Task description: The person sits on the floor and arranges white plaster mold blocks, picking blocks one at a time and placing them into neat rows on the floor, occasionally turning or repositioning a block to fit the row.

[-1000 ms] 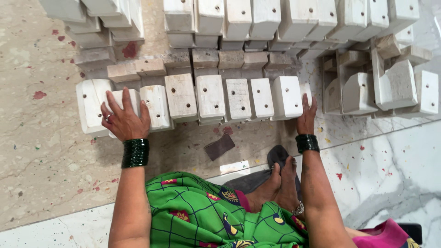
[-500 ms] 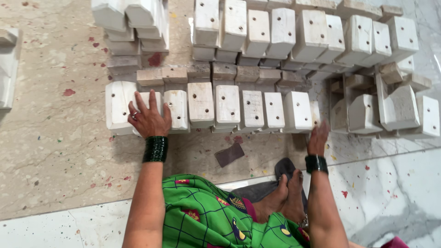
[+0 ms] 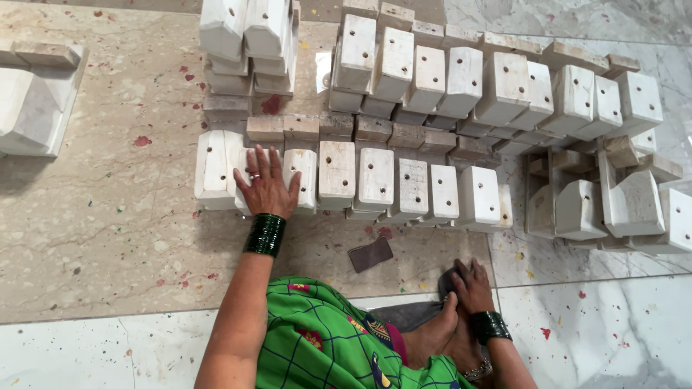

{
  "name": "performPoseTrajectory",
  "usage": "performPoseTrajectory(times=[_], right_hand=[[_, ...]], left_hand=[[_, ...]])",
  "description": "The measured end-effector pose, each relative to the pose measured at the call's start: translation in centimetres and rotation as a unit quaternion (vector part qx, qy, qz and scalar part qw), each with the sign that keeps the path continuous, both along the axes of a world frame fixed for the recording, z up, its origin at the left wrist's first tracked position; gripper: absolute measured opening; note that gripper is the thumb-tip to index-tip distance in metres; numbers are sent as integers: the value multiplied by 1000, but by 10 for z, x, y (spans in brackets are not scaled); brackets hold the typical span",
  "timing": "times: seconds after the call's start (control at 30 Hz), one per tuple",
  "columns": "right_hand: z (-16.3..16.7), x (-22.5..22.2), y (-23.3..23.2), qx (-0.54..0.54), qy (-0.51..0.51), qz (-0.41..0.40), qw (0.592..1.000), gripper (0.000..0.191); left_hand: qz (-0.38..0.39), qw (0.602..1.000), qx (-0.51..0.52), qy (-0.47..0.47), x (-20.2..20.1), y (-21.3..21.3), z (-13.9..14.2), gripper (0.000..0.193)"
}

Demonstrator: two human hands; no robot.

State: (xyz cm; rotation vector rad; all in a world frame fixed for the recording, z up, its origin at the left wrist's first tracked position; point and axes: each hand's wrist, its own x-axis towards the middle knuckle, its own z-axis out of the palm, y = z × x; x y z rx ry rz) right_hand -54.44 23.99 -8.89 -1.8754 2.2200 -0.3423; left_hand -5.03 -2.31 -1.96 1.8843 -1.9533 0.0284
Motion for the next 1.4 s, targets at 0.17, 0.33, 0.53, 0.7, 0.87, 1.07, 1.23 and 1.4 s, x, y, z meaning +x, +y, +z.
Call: performPoseTrajectory(times=[0.17,0.33,0.53,0.7,0.87,1.07,1.23,1.4], right_hand=[[9,13,2,9,-3,9,1000,61],[14,19,10,-19,-30,33,999,54],[17,23,20,4,-87,-9,996,54],[21,26,36,-9,-88,-5,996,63],[28,32,64,109,-103,-62,987,67],[44,23,92,67,-180,75,979,81],[36,26,90,94,-273,-11,957,74],[17,40,63,90,-104,-92,986,70]], left_hand=[[-36,998,-21,-48,-16,12,-1,73],[-53,997,27,-48,-31,14,-3,75],[-45,997,36,-49,-52,21,-9,83],[-46,991,89,-94,-61,27,-4,92],[-77,987,137,-27,-61,33,3,105],[-82,986,143,-8,-57,33,6,108],[-72,987,145,-15,-66,33,7,108],[-61,983,170,-28,-70,33,9,108]])
